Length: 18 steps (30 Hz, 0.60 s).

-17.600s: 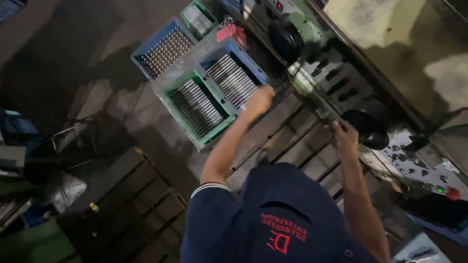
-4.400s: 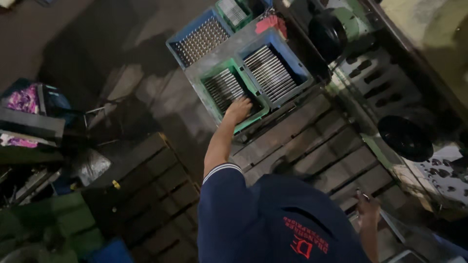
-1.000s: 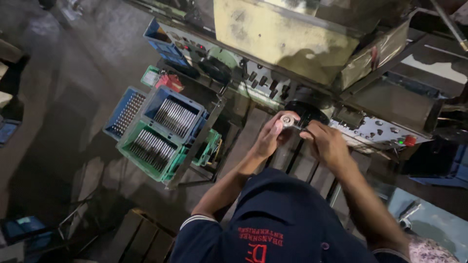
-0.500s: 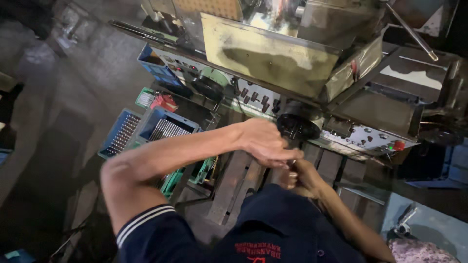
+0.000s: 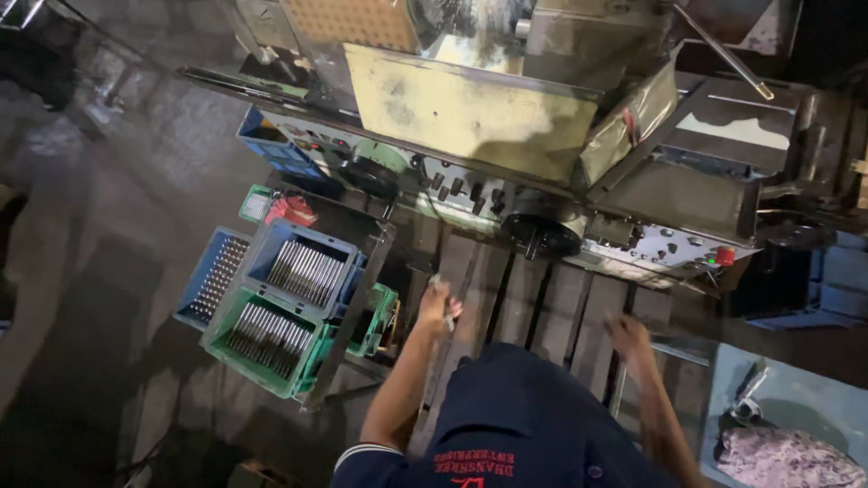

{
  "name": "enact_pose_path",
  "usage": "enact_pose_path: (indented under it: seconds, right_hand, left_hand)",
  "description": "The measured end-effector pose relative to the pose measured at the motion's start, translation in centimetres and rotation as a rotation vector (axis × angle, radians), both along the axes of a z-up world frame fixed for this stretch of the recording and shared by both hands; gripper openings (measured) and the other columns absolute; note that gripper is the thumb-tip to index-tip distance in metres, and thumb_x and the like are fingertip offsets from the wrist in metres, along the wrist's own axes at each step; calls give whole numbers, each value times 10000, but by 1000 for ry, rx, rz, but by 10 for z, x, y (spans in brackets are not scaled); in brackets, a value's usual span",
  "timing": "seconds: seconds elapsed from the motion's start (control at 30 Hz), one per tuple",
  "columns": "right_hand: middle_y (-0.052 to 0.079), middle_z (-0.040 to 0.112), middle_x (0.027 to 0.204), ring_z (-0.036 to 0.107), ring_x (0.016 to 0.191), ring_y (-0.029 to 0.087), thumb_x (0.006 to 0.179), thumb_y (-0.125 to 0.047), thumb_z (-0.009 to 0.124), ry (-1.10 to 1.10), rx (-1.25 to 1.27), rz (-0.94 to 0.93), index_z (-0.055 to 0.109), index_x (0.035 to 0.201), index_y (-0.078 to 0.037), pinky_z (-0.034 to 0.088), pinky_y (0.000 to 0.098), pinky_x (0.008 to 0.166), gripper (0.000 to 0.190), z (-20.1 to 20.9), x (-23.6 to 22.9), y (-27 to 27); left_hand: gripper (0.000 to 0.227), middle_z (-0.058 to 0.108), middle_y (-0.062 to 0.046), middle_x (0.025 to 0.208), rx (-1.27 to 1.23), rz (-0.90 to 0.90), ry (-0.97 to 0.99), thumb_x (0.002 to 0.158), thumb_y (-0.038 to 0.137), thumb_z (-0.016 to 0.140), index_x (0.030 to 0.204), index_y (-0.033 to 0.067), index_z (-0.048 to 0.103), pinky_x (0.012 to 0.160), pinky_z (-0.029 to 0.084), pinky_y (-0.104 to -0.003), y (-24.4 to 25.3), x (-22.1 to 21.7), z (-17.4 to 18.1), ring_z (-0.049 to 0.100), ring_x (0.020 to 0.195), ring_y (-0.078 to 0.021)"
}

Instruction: The person repeatedly picks up small cylindrical metal rods from a green bin, inserts them into a lathe chuck, operates the machine to machine the rods, and then removes the finished pieces. The process is repeated multiple times throughout the clip.

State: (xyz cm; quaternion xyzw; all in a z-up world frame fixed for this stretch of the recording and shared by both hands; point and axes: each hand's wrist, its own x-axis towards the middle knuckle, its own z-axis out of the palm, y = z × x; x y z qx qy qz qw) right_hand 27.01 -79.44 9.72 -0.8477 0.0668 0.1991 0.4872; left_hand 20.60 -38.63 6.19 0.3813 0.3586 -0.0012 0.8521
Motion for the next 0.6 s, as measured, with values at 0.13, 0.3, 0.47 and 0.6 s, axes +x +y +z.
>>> enact_pose_path:
  seconds: [0.13, 0.3, 0.47, 0.6]
  right_hand:
    - [28, 630, 629, 461, 510, 158, 978, -322, 618, -64, 16, -158, 716, 1033, 3, 367, 376, 448, 345, -7, -35, -33]
    - [63, 602, 639, 530, 506, 176, 1014, -302, 584, 195, 39, -296, 736, 994, 7, 399, 358, 448, 345, -35, -55, -58]
    - [64, 661, 727, 542, 518, 198, 1026, -262, 541, 492, 113, -255, 729, 1106, -1, 399, 372, 436, 331, -55, -66, -56]
    - [45, 706, 794, 566, 512, 231, 1018, -247, 479, 674, 192, -168, 683, 1149, -56, 411, 393, 434, 309, -47, -66, -34]
  left_hand:
    - [61, 604, -81, 734, -30, 148, 285, 992, 157, 565, 1049, 140, 574, 488, 492, -371, 18, -60, -46, 569, 541, -207]
    - [81, 653, -69, 683, 273, -159, 489, 965, 181, 570, 969, 123, 625, 406, 389, -351, 23, -101, -74, 538, 469, -184]
    - [159, 673, -46, 625, 474, -315, 457, 938, 201, 592, 891, 86, 691, 339, 314, -315, 32, -110, -83, 495, 408, -142]
    - [207, 620, -85, 617, 493, -327, 386, 949, 193, 621, 853, 20, 679, 353, 379, -322, 34, -98, -83, 512, 419, -167]
